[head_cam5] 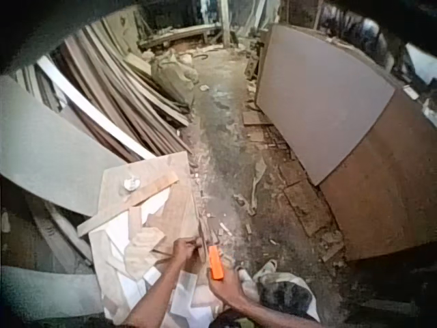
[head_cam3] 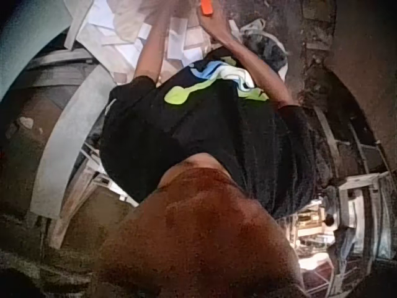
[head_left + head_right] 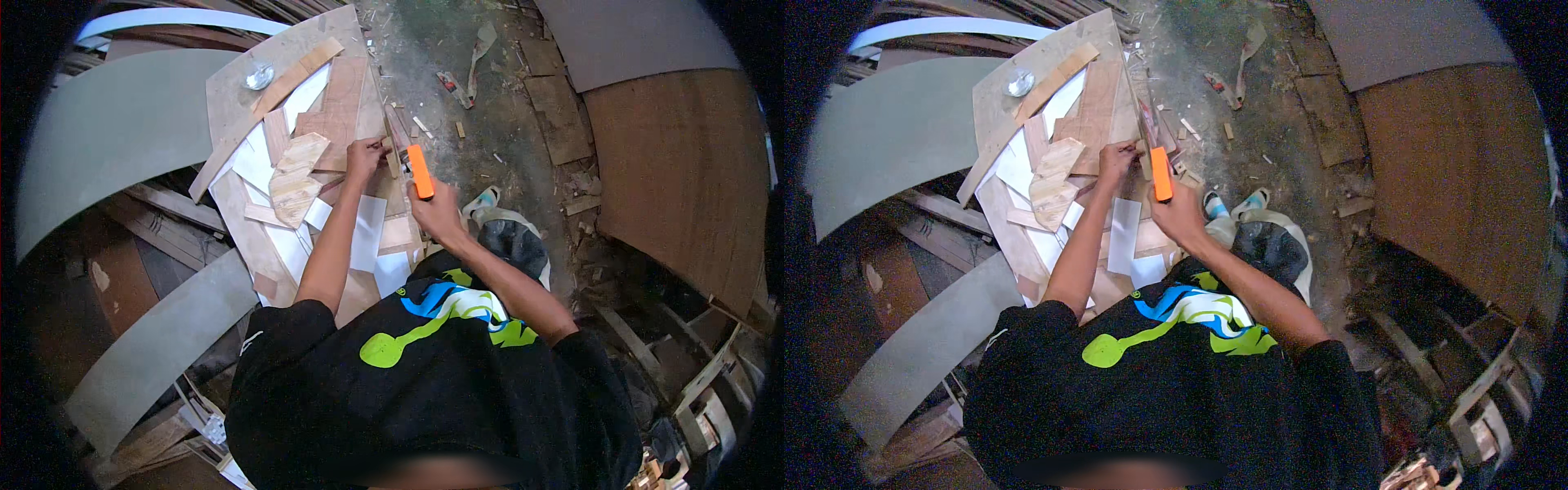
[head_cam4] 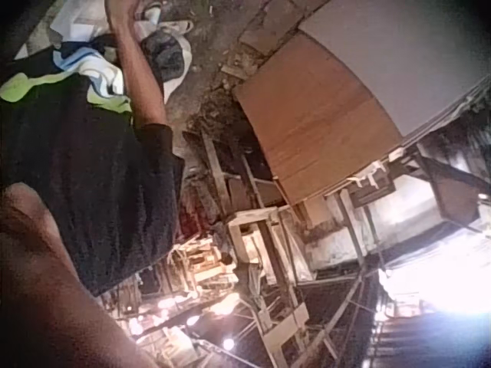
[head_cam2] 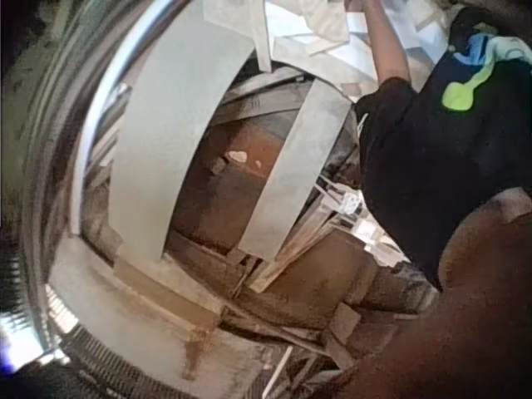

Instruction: The person saws through a small piece of wood with a hand saw.

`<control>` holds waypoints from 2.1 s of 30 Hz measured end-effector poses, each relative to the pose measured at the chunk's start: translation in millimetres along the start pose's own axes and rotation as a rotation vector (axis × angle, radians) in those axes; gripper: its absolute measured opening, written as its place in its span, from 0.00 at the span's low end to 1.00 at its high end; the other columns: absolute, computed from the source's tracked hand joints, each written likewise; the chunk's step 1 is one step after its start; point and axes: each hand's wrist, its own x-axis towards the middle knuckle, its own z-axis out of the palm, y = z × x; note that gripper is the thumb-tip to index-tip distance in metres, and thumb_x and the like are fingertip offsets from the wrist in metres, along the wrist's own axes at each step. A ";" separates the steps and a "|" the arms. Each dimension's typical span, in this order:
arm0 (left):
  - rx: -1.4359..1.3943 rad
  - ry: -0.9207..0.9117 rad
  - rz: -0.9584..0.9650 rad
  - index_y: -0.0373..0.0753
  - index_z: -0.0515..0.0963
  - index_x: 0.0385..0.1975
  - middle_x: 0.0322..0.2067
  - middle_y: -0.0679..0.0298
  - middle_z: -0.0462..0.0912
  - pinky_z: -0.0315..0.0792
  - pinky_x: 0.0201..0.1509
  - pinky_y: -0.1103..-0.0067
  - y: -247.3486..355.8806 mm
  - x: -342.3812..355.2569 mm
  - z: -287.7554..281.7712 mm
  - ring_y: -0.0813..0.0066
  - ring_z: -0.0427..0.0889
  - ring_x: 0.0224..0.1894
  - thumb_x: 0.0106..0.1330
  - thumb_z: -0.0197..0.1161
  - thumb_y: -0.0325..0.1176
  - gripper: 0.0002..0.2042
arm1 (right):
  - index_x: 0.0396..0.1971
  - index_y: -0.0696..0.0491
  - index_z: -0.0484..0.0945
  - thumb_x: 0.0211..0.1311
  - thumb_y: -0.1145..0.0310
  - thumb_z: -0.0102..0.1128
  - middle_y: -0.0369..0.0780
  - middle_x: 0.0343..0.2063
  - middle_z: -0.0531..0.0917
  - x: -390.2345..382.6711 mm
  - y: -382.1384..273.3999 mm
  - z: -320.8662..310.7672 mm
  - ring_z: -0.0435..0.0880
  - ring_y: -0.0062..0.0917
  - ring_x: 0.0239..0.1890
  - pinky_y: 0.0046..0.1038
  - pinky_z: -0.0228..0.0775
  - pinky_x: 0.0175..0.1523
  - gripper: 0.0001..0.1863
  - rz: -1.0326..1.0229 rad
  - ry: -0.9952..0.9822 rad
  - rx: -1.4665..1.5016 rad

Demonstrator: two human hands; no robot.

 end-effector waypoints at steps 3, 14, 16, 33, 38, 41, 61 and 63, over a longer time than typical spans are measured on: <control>0.029 0.013 0.090 0.37 0.78 0.38 0.21 0.61 0.81 0.71 0.23 0.84 -8.3 -1.4 -7.5 0.83 0.78 0.21 0.50 0.64 0.27 0.14 | 0.19 0.61 0.70 0.52 0.66 0.53 0.40 0.09 0.68 -7.5 -8.4 16.3 0.65 0.19 0.15 0.29 0.58 0.22 0.13 0.024 -0.042 0.041; -0.056 -0.098 -0.047 0.34 0.78 0.37 0.22 0.62 0.81 0.71 0.20 0.84 17.1 -8.7 -22.5 0.80 0.78 0.18 0.51 0.64 0.27 0.13 | 0.19 0.62 0.70 0.51 0.67 0.54 0.48 0.11 0.71 -35.8 -26.0 17.5 0.72 0.35 0.15 0.33 0.62 0.23 0.12 0.095 -0.145 -0.005; -0.055 -0.104 -0.048 0.34 0.78 0.37 0.22 0.61 0.81 0.71 0.20 0.84 15.1 -6.9 -22.9 0.80 0.78 0.18 0.51 0.64 0.28 0.13 | 0.19 0.62 0.70 0.50 0.66 0.54 0.49 0.12 0.73 -36.3 -32.3 16.3 0.76 0.40 0.16 0.35 0.64 0.24 0.12 0.094 -0.143 -0.006; -0.034 -0.089 0.059 0.34 0.78 0.38 0.25 0.57 0.81 0.76 0.26 0.81 -7.3 7.7 -8.7 0.77 0.79 0.24 0.48 0.61 0.23 0.14 | 0.20 0.60 0.70 0.51 0.67 0.54 0.44 0.09 0.70 -40.8 -46.9 16.3 0.70 0.28 0.12 0.31 0.61 0.21 0.11 0.056 -0.104 0.070; -0.037 -0.125 0.031 0.34 0.77 0.39 0.25 0.57 0.81 0.76 0.26 0.81 3.8 6.4 -13.1 0.77 0.79 0.24 0.50 0.62 0.24 0.14 | 0.20 0.60 0.71 0.51 0.67 0.55 0.44 0.09 0.70 -38.0 -40.1 16.6 0.70 0.27 0.12 0.30 0.60 0.20 0.11 0.057 -0.084 0.068; -0.053 -0.124 0.019 0.34 0.77 0.39 0.25 0.57 0.81 0.76 0.26 0.81 -1.1 6.9 -14.2 0.77 0.80 0.23 0.51 0.61 0.25 0.14 | 0.20 0.61 0.71 0.51 0.68 0.55 0.44 0.09 0.70 -38.4 -42.2 15.9 0.70 0.26 0.12 0.30 0.60 0.20 0.10 0.051 -0.102 0.067; 0.069 -0.085 0.113 0.34 0.76 0.40 0.23 0.58 0.81 0.73 0.25 0.82 -4.3 6.3 -12.5 0.80 0.78 0.20 0.51 0.65 0.33 0.17 | 0.19 0.62 0.71 0.49 0.69 0.53 0.50 0.12 0.73 -36.1 -40.6 9.1 0.76 0.38 0.16 0.34 0.65 0.24 0.10 0.129 -0.110 0.067; 0.027 -0.134 0.028 0.36 0.77 0.40 0.23 0.57 0.81 0.73 0.26 0.82 1.7 5.4 -11.9 0.80 0.79 0.20 0.51 0.65 0.33 0.16 | 0.20 0.62 0.70 0.53 0.69 0.53 0.44 0.10 0.69 -36.4 -37.8 7.5 0.66 0.23 0.14 0.29 0.59 0.22 0.11 0.109 -0.098 0.041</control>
